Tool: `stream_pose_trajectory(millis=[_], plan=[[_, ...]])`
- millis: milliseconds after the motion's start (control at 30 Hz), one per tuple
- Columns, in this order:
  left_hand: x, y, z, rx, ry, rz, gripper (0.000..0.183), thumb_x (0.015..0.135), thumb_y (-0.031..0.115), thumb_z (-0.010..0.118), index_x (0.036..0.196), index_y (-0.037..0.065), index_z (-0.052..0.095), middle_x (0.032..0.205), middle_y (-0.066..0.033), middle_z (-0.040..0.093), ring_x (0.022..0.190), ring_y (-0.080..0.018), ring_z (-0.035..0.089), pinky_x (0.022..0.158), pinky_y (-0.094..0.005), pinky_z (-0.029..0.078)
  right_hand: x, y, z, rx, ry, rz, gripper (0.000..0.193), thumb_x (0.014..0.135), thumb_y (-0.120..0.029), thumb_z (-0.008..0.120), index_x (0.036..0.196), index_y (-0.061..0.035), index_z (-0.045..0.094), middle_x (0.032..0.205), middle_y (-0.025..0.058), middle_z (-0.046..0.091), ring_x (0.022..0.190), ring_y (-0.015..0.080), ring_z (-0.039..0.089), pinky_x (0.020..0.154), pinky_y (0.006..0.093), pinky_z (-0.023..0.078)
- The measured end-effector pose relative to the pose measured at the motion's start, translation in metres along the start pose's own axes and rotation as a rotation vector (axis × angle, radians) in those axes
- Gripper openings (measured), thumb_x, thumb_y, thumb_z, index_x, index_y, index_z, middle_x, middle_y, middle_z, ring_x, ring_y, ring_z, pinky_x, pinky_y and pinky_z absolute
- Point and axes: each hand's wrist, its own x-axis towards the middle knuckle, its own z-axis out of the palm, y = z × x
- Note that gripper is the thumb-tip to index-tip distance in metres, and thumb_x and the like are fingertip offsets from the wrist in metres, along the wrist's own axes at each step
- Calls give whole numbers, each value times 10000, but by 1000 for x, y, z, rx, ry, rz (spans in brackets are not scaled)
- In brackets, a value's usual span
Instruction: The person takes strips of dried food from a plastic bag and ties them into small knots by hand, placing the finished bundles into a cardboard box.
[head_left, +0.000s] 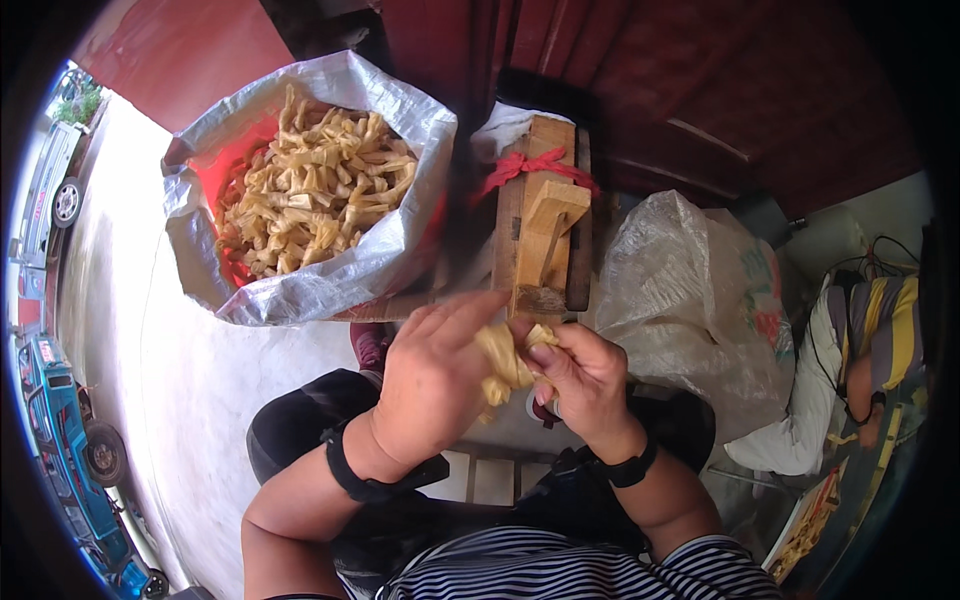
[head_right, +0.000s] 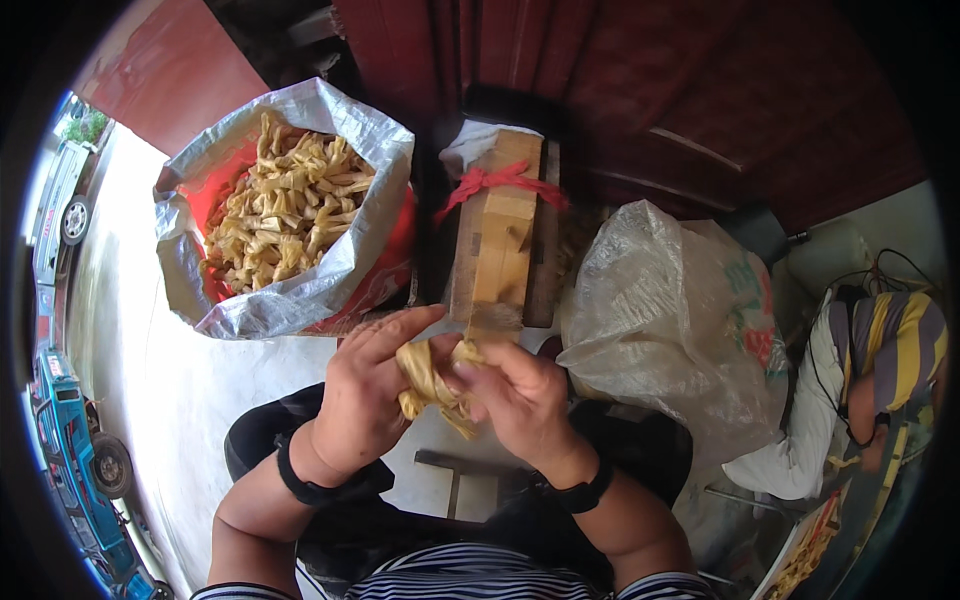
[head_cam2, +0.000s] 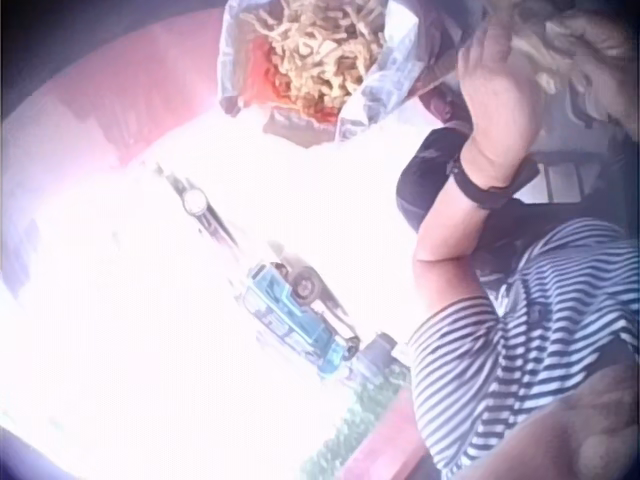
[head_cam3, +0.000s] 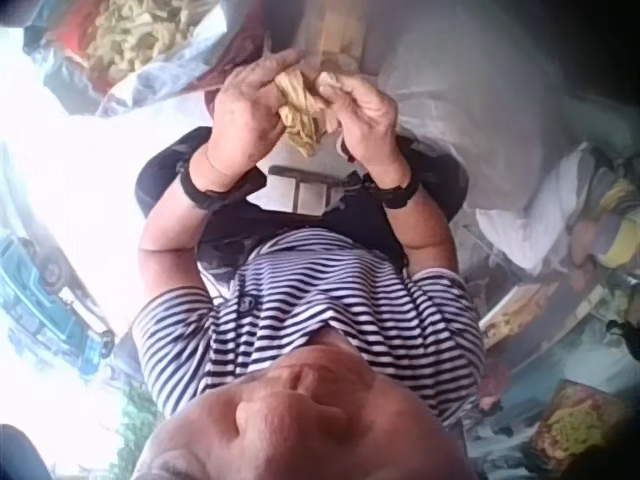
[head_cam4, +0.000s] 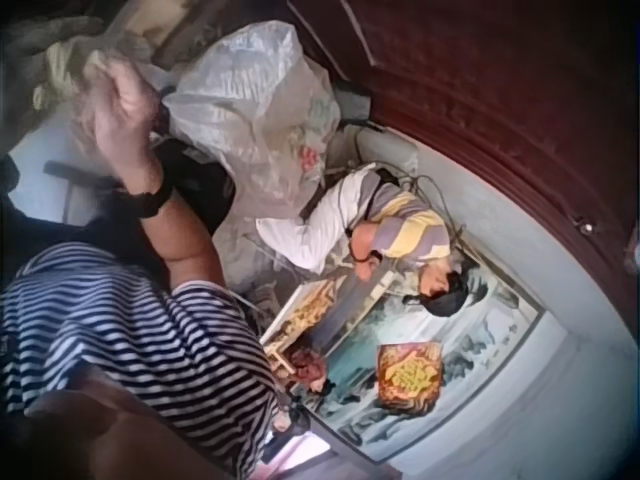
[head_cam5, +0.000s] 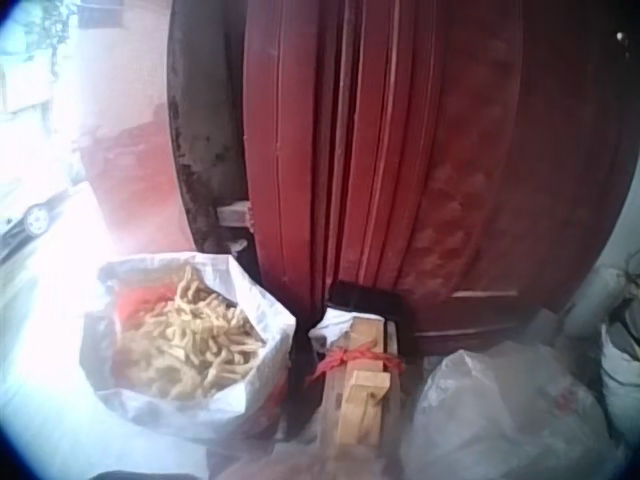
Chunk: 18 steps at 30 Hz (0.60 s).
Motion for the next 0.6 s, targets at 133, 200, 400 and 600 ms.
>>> stream_pose_trajectory(millis=[133,200,400,600], plan=[[-6,-5,1,-78,-304,-154,311,684,34,703,988,97,687,1222,-150,595,984,-318,634,819,-390,509,0,8,-11,-251,-176,-14,139,893,-118,613,967,-1,622,704,95,635,553,179,608,529,284,481],[-10,-4,8,-34,-318,-152,262,678,22,692,938,44,677,1238,-153,580,1017,-295,617,875,-393,483,7,12,-3,-580,-179,-320,122,858,-129,622,863,-10,595,692,140,615,575,298,613,532,354,478],[-5,-5,6,-134,-250,34,146,675,8,678,817,-22,654,1150,-150,584,1018,-289,595,920,-397,445,7,14,0,-554,-212,-210,165,878,-129,546,773,-3,538,611,115,564,530,259,581,506,352,439],[-2,-9,2,-575,-179,3,73,724,-59,671,793,-64,648,1086,-147,597,975,-292,597,841,-363,488,5,14,-14,75,-300,440,224,922,-179,483,839,-2,592,708,28,583,686,91,546,601,261,453]])
